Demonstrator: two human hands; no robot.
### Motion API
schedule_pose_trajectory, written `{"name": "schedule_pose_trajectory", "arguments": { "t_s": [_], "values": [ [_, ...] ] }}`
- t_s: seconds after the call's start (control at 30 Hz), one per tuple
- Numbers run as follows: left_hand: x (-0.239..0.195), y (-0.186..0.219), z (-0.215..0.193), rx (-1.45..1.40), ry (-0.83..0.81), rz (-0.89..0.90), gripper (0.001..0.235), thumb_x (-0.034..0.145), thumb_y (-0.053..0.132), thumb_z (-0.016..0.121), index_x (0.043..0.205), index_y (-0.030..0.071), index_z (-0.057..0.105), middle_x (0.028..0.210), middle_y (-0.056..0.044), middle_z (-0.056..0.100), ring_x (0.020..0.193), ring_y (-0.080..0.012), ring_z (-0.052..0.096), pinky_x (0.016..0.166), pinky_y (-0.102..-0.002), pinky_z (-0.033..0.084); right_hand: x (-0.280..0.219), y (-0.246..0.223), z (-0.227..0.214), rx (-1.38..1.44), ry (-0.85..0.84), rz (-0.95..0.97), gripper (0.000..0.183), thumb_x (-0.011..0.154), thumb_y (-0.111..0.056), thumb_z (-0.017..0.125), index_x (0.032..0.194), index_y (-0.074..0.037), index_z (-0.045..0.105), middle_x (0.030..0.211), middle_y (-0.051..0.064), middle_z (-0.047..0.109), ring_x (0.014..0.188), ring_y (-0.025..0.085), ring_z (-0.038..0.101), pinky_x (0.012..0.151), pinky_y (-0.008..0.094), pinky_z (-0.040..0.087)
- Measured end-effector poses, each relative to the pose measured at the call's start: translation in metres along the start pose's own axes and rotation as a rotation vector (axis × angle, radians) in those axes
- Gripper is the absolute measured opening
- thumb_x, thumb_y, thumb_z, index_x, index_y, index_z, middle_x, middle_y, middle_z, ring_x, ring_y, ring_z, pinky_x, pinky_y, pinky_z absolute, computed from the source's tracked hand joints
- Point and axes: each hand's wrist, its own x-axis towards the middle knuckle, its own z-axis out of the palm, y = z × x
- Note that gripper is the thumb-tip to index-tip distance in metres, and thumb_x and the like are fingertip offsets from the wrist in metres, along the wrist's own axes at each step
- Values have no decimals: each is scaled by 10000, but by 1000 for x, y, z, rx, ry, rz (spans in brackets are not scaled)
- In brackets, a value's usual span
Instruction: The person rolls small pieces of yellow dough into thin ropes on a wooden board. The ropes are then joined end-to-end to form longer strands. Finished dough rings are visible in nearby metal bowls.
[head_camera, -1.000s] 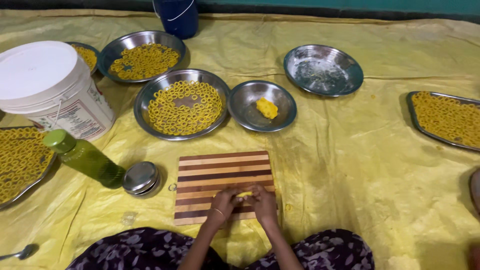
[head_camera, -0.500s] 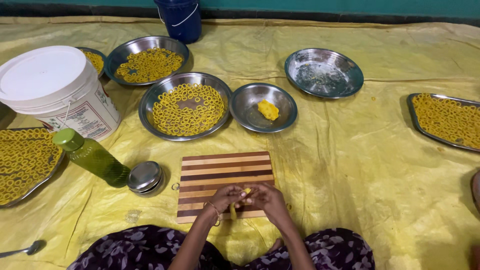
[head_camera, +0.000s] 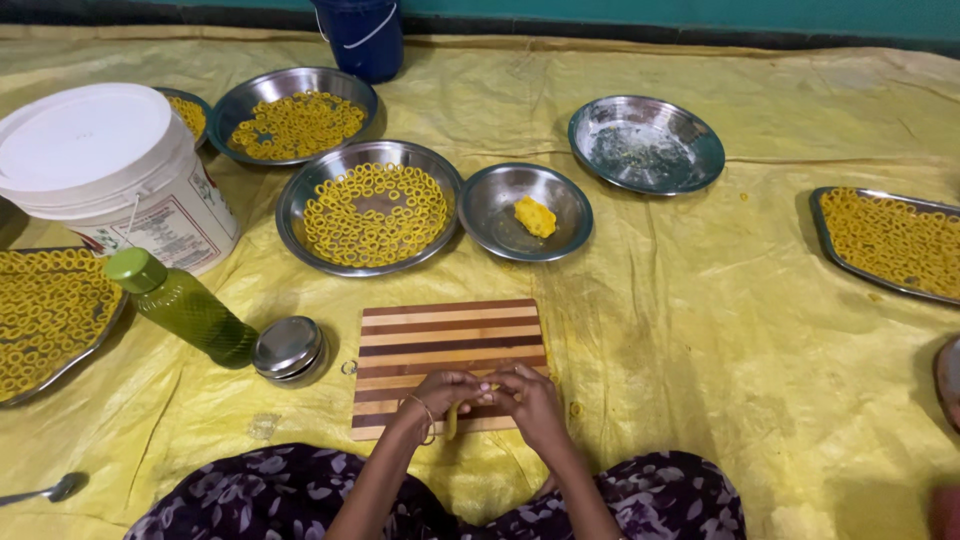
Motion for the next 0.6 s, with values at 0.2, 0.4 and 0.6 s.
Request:
{"name": "schedule_pose_trajectory", "arguments": {
  "t_s": [0.2,0.4,0.6],
  "values": [
    [-28,25,18,48,150,-55,205,848,257,839,930,74,795,858,-63,787,719,-134,593,646,-224,494,-1,-2,6,-20,48,67,194,860,-174,752,1041,-160,821,1056,18,770,795,186,722,723,329,588],
    [-52,48,24,59,250,-4,161,821,246,793,911,114,812,855,-75,804,776,-178,691,719,-275,569,0,-6,0,183,185,246,170,891,-150,727,1038,-128,809,993,82,786,735,186,722,670,335,628],
    [-51,32,-59,449,683,47,302,921,308,719,1070,51,775,965,-162,794,883,-287,739,800,-405,565,7,43,-32,363,234,550,274,962,-29,614,1202,-70,740,1074,116,748,933,162,738,874,273,586]
  ]
}}
